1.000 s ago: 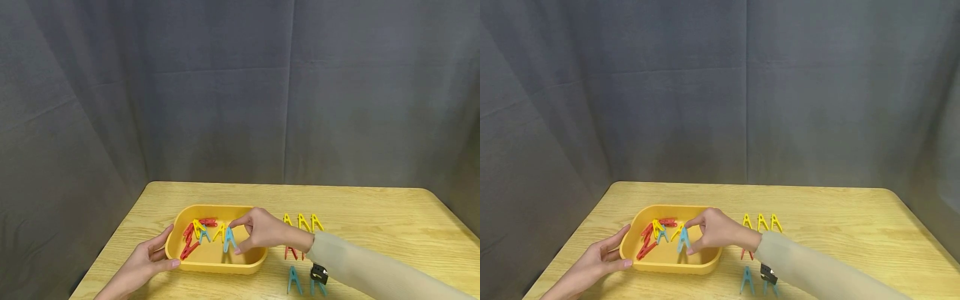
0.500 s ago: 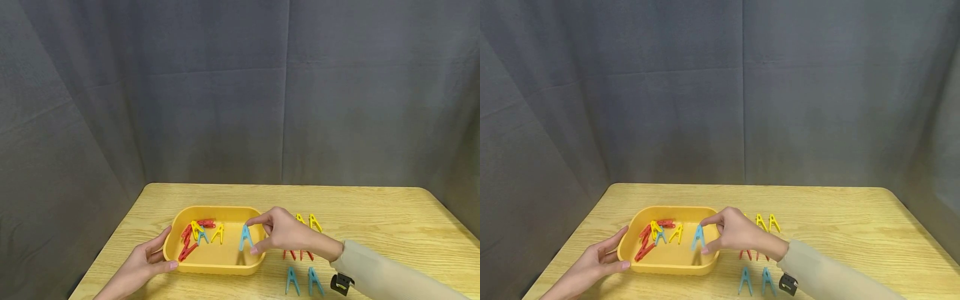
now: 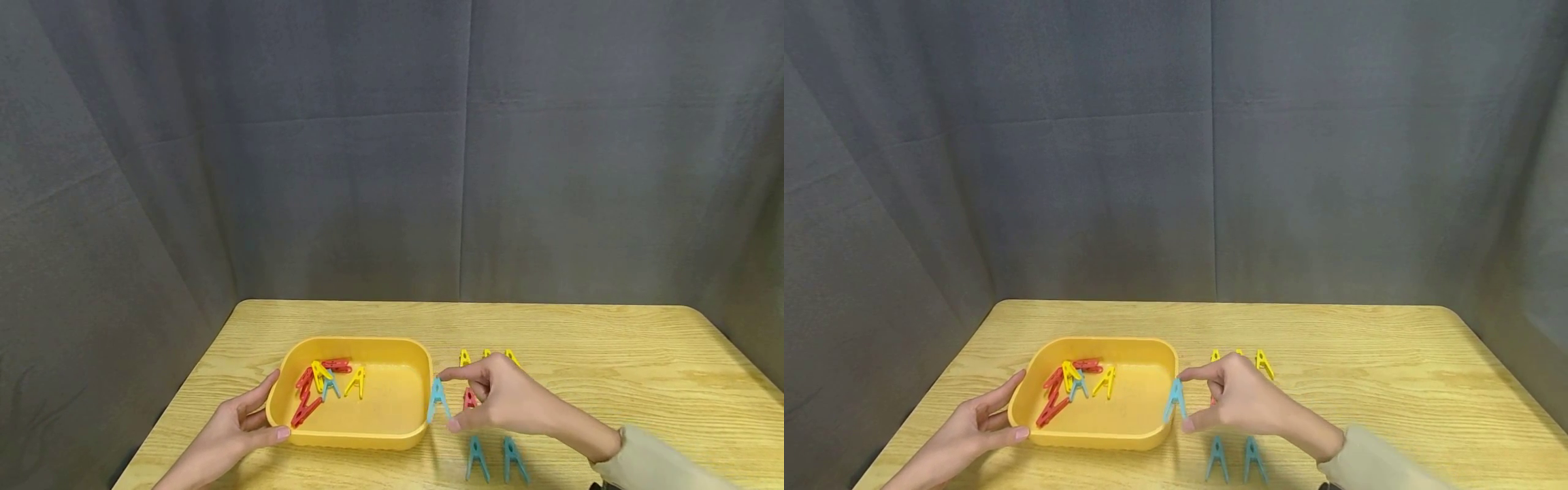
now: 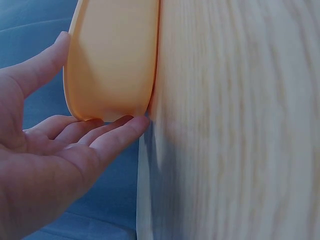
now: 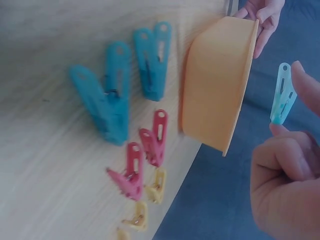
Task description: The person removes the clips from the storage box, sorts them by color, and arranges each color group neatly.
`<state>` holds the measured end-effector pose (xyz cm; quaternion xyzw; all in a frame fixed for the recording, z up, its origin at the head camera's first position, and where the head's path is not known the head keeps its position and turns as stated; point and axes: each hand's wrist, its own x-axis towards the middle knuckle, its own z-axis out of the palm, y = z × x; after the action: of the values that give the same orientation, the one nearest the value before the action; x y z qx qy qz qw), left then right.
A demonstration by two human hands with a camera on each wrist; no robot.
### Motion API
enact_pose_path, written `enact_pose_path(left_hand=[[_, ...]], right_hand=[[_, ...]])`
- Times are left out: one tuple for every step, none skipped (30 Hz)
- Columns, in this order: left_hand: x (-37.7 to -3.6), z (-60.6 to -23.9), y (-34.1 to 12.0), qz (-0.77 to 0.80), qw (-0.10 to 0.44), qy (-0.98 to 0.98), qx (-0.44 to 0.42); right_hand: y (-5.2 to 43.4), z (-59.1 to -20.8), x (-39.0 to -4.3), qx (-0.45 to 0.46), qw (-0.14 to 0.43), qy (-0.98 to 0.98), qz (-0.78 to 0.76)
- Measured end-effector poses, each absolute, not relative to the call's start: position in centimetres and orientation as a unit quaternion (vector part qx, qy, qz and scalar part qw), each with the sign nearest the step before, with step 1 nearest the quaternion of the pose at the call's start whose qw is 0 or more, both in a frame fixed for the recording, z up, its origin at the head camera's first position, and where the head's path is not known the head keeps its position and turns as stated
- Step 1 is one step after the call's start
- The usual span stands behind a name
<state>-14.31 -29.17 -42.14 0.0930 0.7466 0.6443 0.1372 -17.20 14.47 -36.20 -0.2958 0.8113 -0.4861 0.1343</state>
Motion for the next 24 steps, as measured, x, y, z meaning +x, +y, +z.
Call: enact_pose_path(left_hand=[[-14.3, -42.2, -29.2, 0.644, 0.136, 0.747, 0.094], [-14.3, -42.2, -29.2, 0.643, 0.135, 0.748, 0.095], [-14.4, -42.2, -29.2, 0.643, 0.134, 0.748, 0.095], [-14.4, -42.2, -29.2, 0.643, 0.134, 0.748, 0.095], [-14.4, -42.2, -29.2, 0.643, 0.134, 0.748, 0.094], [-14.4, -42.2, -29.2, 0.643, 0.135, 0.748, 0.094], [-14.4, -42.2, -29.2, 0.645, 0.136, 0.747, 0.093], [-14.4, -42.1, -29.2, 0.645, 0.137, 0.746, 0.093], [-14.4, -42.1, -29.2, 0.646, 0.138, 0.745, 0.092], [-14.3, -42.1, -29.2, 0.647, 0.140, 0.744, 0.092], [-14.3, -42.1, -29.2, 0.647, 0.140, 0.744, 0.090], [-14.3, -42.1, -29.1, 0.648, 0.141, 0.744, 0.088], [-14.3, -42.1, -29.1, 0.648, 0.140, 0.743, 0.087], [-14.3, -42.0, -29.1, 0.648, 0.140, 0.744, 0.086], [-14.3, -42.0, -29.1, 0.649, 0.141, 0.743, 0.084], [-14.3, -42.0, -29.1, 0.650, 0.140, 0.743, 0.083], [-14.3, -42.0, -29.0, 0.650, 0.140, 0.743, 0.081], [-14.3, -42.0, -29.0, 0.650, 0.140, 0.742, 0.082], [-14.3, -42.0, -29.1, 0.650, 0.141, 0.742, 0.083], [-14.3, -42.0, -29.1, 0.649, 0.141, 0.742, 0.084], [-14.3, -42.0, -29.1, 0.649, 0.141, 0.743, 0.086], [-14.3, -42.1, -29.1, 0.648, 0.141, 0.743, 0.087], [-14.3, -42.1, -29.1, 0.648, 0.141, 0.744, 0.089], [-14.3, -42.1, -29.1, 0.647, 0.140, 0.744, 0.091]], right_hand=[[14.8, -36.3, -17.0, -0.296, 0.130, 0.812, -0.485], [15.1, -36.4, -16.9, -0.297, 0.122, 0.815, -0.482], [15.4, -36.5, -16.7, -0.296, 0.120, 0.814, -0.485], [15.7, -36.6, -16.6, -0.294, 0.118, 0.813, -0.488], [16.0, -36.8, -16.4, -0.292, 0.117, 0.812, -0.491], [16.4, -36.9, -16.3, -0.290, 0.116, 0.811, -0.495], [16.7, -37.0, -16.1, -0.288, 0.113, 0.810, -0.498], [17.1, -37.1, -16.0, -0.286, 0.112, 0.809, -0.501], [17.4, -37.3, -15.9, -0.283, 0.111, 0.808, -0.504], [17.7, -37.4, -15.7, -0.280, 0.110, 0.810, -0.504], [18.1, -37.5, -15.6, -0.275, 0.109, 0.810, -0.506], [18.5, -37.6, -15.5, -0.273, 0.107, 0.812, -0.506], [18.8, -37.8, -15.4, -0.269, 0.104, 0.813, -0.506], [19.2, -37.9, -15.3, -0.264, 0.105, 0.813, -0.508], [19.6, -38.0, -15.2, -0.262, 0.103, 0.815, -0.507], [19.9, -38.2, -15.0, -0.262, 0.098, 0.817, -0.505], [20.3, -38.3, -14.9, -0.261, 0.096, 0.817, -0.505], [20.6, -38.4, -14.8, -0.261, 0.093, 0.819, -0.502], [20.9, -38.6, -14.7, -0.257, 0.094, 0.819, -0.504], [21.2, -38.7, -14.6, -0.254, 0.096, 0.819, -0.506], [21.5, -38.8, -14.5, -0.253, 0.095, 0.819, -0.506], [21.8, -38.9, -14.5, -0.246, 0.099, 0.820, -0.508], [22.1, -39.0, -14.4, -0.236, 0.106, 0.820, -0.510], [22.3, -39.0, -14.3, -0.228, 0.113, 0.821, -0.512]])
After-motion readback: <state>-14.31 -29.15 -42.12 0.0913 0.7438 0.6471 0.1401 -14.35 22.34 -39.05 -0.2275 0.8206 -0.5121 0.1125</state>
